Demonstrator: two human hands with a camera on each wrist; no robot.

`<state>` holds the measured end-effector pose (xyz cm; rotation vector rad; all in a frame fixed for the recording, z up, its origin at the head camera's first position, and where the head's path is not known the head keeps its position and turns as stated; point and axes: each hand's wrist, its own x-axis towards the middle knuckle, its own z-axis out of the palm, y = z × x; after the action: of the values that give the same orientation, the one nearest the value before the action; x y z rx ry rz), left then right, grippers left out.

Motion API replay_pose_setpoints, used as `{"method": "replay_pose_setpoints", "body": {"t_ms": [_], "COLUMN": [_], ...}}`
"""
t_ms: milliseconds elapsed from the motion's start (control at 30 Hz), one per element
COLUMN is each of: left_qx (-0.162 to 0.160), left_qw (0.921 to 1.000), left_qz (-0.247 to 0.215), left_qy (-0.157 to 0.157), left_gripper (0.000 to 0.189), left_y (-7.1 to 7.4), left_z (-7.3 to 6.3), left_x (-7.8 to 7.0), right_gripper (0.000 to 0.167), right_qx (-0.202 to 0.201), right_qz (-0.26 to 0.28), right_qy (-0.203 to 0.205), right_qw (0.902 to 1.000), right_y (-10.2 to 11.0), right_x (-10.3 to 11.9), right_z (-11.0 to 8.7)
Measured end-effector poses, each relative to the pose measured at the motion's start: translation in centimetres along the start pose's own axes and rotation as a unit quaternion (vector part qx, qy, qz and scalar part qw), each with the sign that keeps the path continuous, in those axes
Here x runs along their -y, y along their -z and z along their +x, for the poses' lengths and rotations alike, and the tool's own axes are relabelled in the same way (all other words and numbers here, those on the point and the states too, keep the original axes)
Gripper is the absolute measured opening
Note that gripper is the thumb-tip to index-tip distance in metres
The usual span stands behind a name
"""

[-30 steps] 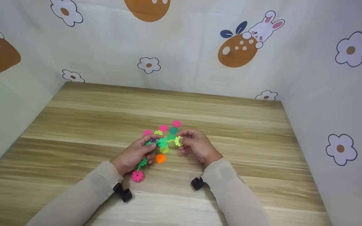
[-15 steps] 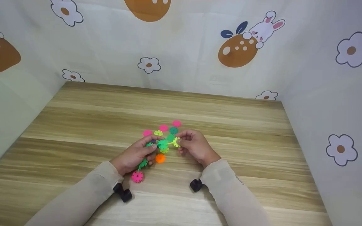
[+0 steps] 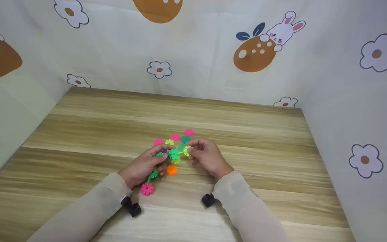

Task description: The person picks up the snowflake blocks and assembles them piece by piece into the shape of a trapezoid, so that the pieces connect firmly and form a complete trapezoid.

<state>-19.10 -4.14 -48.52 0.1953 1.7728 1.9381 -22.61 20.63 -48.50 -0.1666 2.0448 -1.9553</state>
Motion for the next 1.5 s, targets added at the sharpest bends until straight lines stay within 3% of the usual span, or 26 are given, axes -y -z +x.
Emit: {"method": "replay_pose_setpoints", "body": {"t_ms": [267, 600, 767, 900, 1133, 1200, 1367, 1500], "left_qx": [-0.016, -0.012, -0.024, -0.032, -0.032, -0.033, -0.034, -0.033], "left_qw": [0.9997, 0.9998, 0.9995, 0.9987, 0.9984, 0.9986, 0.9987, 0.9986], "left_qz": [-0.013, -0.006, -0.019, -0.036, -0.044, -0.040, -0.037, -0.038], "left_qy": [-0.010, -0.011, -0.011, -0.013, -0.013, -0.011, -0.011, -0.017], "left_gripper": [0.037, 0.048, 0.045, 0.041, 0.028, 0.026, 0.025, 0.027], "left_y": [-0.1, 0.1, 0.1, 0.0, 0.0, 0.0, -0.1, -0.2], "left_z": [0.1, 0.2, 0.2, 0.2, 0.2, 0.1, 0.1, 0.1], "left_x": [0.2, 0.2, 0.2, 0.2, 0.2, 0.2, 0.1, 0.1], "right_gripper": [0.041, 0.036, 0.047, 0.042, 0.036, 0.039, 0.037, 0.027], "right_qx": [-0.021, 0.014, 0.025, 0.031, 0.036, 0.041, 0.057, 0.073], "right_qz": [0.057, 0.051, -0.018, -0.086, -0.144, -0.178, -0.285, -0.321], "right_qy": [0.003, 0.007, -0.006, -0.015, -0.023, -0.029, -0.018, -0.006], "right_qw": [0.9981, 0.9986, 0.9995, 0.9957, 0.9886, 0.9828, 0.9566, 0.9441], "right_y": [-0.3, -0.3, -0.4, -0.4, -0.1, -0.1, -0.3, -0.5], "right_x": [0.3, 0.1, 0.3, 0.4, 0.4, 0.6, 1.3, 1.3], "right_z": [0.1, 0.0, 0.1, 0.0, -0.1, -0.3, -0.8, -0.9]}}
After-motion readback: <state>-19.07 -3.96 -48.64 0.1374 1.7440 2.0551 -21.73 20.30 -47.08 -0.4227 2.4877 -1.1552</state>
